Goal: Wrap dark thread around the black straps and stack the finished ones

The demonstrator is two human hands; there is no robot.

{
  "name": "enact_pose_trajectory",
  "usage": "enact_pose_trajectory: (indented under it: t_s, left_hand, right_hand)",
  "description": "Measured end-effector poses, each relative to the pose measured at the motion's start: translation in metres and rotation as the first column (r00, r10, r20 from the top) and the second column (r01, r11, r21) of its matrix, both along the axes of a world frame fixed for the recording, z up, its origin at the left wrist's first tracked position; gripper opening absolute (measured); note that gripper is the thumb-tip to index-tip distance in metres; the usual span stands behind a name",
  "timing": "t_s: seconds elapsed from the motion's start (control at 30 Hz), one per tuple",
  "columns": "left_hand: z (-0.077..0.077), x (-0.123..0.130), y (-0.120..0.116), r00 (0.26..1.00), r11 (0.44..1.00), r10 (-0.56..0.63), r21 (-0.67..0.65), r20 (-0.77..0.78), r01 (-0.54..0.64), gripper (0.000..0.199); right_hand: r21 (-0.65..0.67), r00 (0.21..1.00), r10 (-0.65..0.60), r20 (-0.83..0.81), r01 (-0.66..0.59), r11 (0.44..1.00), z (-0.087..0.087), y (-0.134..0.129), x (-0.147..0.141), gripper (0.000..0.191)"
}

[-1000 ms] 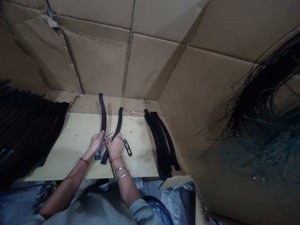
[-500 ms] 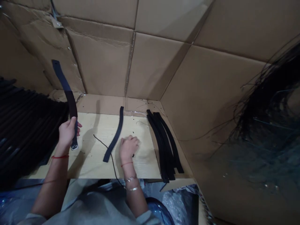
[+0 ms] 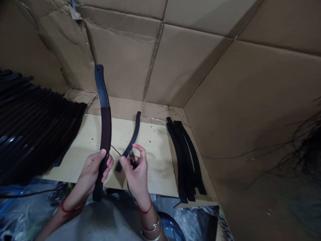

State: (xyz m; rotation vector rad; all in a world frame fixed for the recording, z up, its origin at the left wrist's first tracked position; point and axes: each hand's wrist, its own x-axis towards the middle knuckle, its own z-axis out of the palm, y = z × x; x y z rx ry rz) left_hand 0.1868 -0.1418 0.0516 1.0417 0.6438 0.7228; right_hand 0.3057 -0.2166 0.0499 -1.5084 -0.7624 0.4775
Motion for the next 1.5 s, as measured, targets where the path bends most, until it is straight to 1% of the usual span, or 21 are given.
enact_pose_trajectory:
  t_s: [0.03, 0.07, 0.13, 0.23, 0.37, 0.43, 0.5, 0.53, 0.6, 0.67, 0.7, 0.73, 0.8, 0.9, 0.97, 1.07, 1.13, 1.2, 1.27, 1.37, 1.5]
  left_hand:
    - [0.001, 0.001, -0.002, 1.000, 1.000, -0.005, 0.008, 0.005, 0.005, 0.048]
    - [0.001, 0.002, -0.004, 1.000, 1.000, -0.009, 0.016, 0.006, 0.009, 0.047]
    - [0.001, 0.004, -0.006, 1.000, 0.999, -0.015, 0.029, -0.005, 0.015, 0.045]
    - [-0.002, 0.003, -0.008, 0.999, 0.999, -0.041, 0.032, -0.022, 0.042, 0.044]
    - [-0.005, -0.003, -0.010, 0.994, 0.997, -0.081, 0.006, -0.071, 0.082, 0.048]
    - [-0.005, -0.008, -0.010, 0.993, 0.997, -0.071, -0.019, -0.094, 0.070, 0.053]
    - [-0.003, -0.012, -0.008, 0.992, 0.996, -0.087, -0.039, -0.090, 0.084, 0.053]
    - [-0.001, -0.014, -0.007, 0.990, 0.992, -0.124, -0.048, -0.073, 0.121, 0.050]
    - [0.004, -0.017, -0.003, 0.968, 0.966, -0.252, -0.065, -0.012, 0.251, 0.046]
    - [0.008, -0.019, 0.000, 0.925, 0.923, -0.377, -0.060, 0.039, 0.379, 0.050]
    - [0.010, -0.020, 0.000, 0.911, 0.910, -0.409, -0.050, 0.048, 0.411, 0.054]
    - [0.011, -0.021, -0.001, 0.915, 0.915, -0.401, -0.038, 0.041, 0.402, 0.055]
    - [0.012, -0.022, -0.006, 0.951, 0.951, -0.309, -0.017, -0.007, 0.309, 0.054]
    - [0.012, -0.023, -0.014, 0.984, 0.987, -0.157, 0.022, -0.085, 0.160, 0.050]
    - [0.013, -0.022, -0.017, 0.988, 0.991, -0.116, 0.051, -0.104, 0.122, 0.051]
    - [0.016, -0.021, -0.016, 0.992, 0.995, -0.056, 0.071, -0.110, 0.064, 0.055]
    - [0.018, -0.022, -0.015, 0.992, 0.995, -0.015, 0.092, -0.125, 0.027, 0.055]
    - [0.020, -0.023, -0.016, 0.990, 0.992, 0.028, 0.124, -0.141, -0.010, 0.055]
    - [0.022, -0.024, -0.017, 0.986, 0.986, 0.071, 0.161, -0.150, -0.047, 0.057]
    - [0.025, -0.025, -0.018, 0.980, 0.975, 0.105, 0.214, -0.168, -0.067, 0.060]
    - [0.026, -0.026, -0.018, 0.983, 0.972, 0.074, 0.234, -0.167, -0.033, 0.062]
  right_hand:
    - [0.016, 0.995, 0.083, -0.054, -0.083, 0.996, 0.012, 0.003, -0.009, 0.042]
    - [0.037, 0.983, 0.148, -0.109, -0.144, 0.989, 0.021, 0.007, -0.016, 0.033]
    - [0.054, 0.962, 0.209, -0.175, -0.202, 0.978, 0.031, 0.013, -0.024, 0.027]
    - [0.044, 0.953, 0.220, -0.210, -0.216, 0.975, 0.031, 0.017, -0.024, 0.029]
    - [0.088, 0.953, 0.246, -0.174, -0.234, 0.968, 0.026, 0.012, -0.023, 0.025]
    - [0.128, 0.942, 0.292, -0.164, -0.273, 0.953, 0.024, 0.007, -0.026, 0.023]
    - [0.148, 0.928, 0.339, -0.154, -0.318, 0.936, 0.022, 0.002, -0.028, 0.027]
    - [0.153, 0.923, 0.358, -0.144, -0.337, 0.929, 0.022, -0.001, -0.028, 0.029]
    - [0.151, 0.914, 0.390, -0.115, -0.372, 0.916, 0.022, -0.006, -0.027, 0.028]
    - [0.138, 0.897, 0.436, -0.069, -0.425, 0.895, 0.026, -0.010, -0.026, 0.026]
    - [0.127, 0.886, 0.463, -0.035, -0.456, 0.881, 0.029, -0.011, -0.026, 0.025]
    - [0.115, 0.875, 0.485, -0.001, -0.481, 0.869, 0.033, -0.012, -0.026, 0.025]
    - [0.090, 0.860, 0.506, 0.065, -0.510, 0.856, 0.040, -0.013, -0.029, 0.026]
    - [0.094, 0.883, 0.457, 0.112, -0.467, 0.879, 0.047, -0.013, -0.033, 0.025]
    - [0.105, 0.904, 0.424, 0.052, -0.427, 0.898, 0.048, -0.016, -0.033, 0.009]
    - [0.125, 0.887, 0.445, -0.123, -0.431, 0.894, 0.046, -0.025, -0.031, 0.026]
    - [0.074, 0.855, 0.488, -0.174, -0.483, 0.873, 0.043, -0.031, -0.031, 0.019]
    - [-0.011, 0.846, 0.517, -0.130, -0.523, 0.852, 0.043, -0.034, -0.034, 0.022]
    - [-0.047, 0.870, 0.492, -0.021, -0.492, 0.869, 0.044, -0.033, -0.039, 0.024]
    - [-0.013, 0.900, 0.420, 0.118, -0.422, 0.907, 0.046, -0.028, -0.046, 0.026]
    - [0.011, 0.919, 0.351, 0.182, -0.358, 0.933, 0.043, -0.025, -0.049, 0.024]
